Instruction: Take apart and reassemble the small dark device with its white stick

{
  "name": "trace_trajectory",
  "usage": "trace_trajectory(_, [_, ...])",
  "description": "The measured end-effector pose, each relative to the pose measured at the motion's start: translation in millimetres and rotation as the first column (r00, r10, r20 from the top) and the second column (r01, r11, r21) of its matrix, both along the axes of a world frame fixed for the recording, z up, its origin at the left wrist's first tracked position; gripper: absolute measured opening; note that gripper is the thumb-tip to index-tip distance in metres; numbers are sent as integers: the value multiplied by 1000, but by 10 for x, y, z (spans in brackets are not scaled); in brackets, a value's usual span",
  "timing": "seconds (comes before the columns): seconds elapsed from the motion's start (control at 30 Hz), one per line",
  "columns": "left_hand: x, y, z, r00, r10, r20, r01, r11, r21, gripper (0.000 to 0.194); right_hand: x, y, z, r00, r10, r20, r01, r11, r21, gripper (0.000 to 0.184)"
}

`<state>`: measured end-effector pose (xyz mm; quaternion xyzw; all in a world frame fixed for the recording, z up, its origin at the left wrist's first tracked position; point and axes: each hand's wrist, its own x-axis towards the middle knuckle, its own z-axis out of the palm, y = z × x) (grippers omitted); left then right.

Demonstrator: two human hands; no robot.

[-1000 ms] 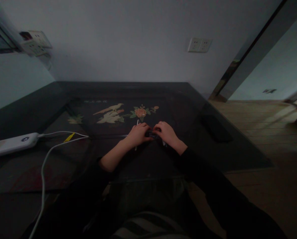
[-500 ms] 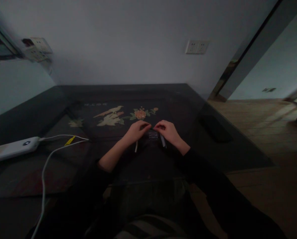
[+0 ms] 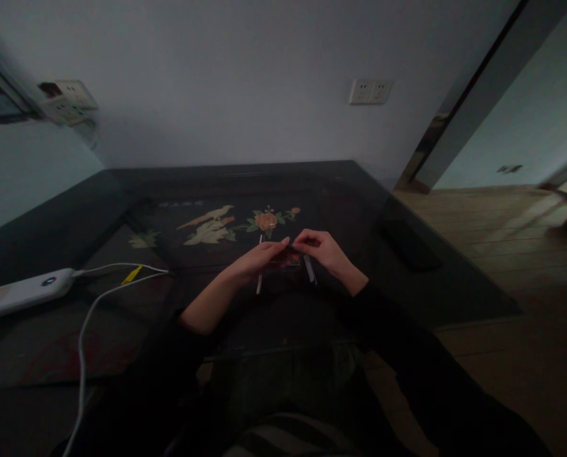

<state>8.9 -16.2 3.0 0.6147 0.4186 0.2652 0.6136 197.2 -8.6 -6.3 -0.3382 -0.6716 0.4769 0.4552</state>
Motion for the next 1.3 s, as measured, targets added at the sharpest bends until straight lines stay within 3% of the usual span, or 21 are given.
trace_trajectory(0.13, [-32,-19,42,996,-61,62,63,998,-24,54,0,-35,39,996,71,-58,-73,996,-45,23])
trace_trajectory(0.23, [-30,-14,61,997,-69,33,67,996,56,49,-1,-29,38,995,76,-60,-79,996,-52,23])
trace_trajectory(0.37, [-7,25,40,995,26,-101,3,961,277,42,18,38,-10,996,-87,-23,86,996,-24,24])
trace_trajectory(0.43, [1,42,5,975,134,-178,-51,913,405,41,33,78,-47,983,-184,9,184,983,-2,24])
trace_trajectory(0.5, [5,42,-31,933,248,-260,-67,831,553,39,43,107,-87,974,-219,62,219,976,22,24])
trace_trajectory(0.57, [12,21,-54,875,336,-349,-11,734,679,35,39,122,-126,971,-203,129,198,979,49,24])
trace_trajectory(0.63, [25,-16,-62,828,383,-408,52,673,737,32,25,124,-158,965,-181,189,171,983,68,24])
trace_trajectory(1.13, [77,-87,-112,709,478,-518,110,651,751,33,11,104,-204,930,-150,335,124,987,98,21])
trace_trajectory(1.3, [57,-66,-94,732,463,-500,115,639,761,32,27,90,-157,914,-170,368,127,982,138,19])
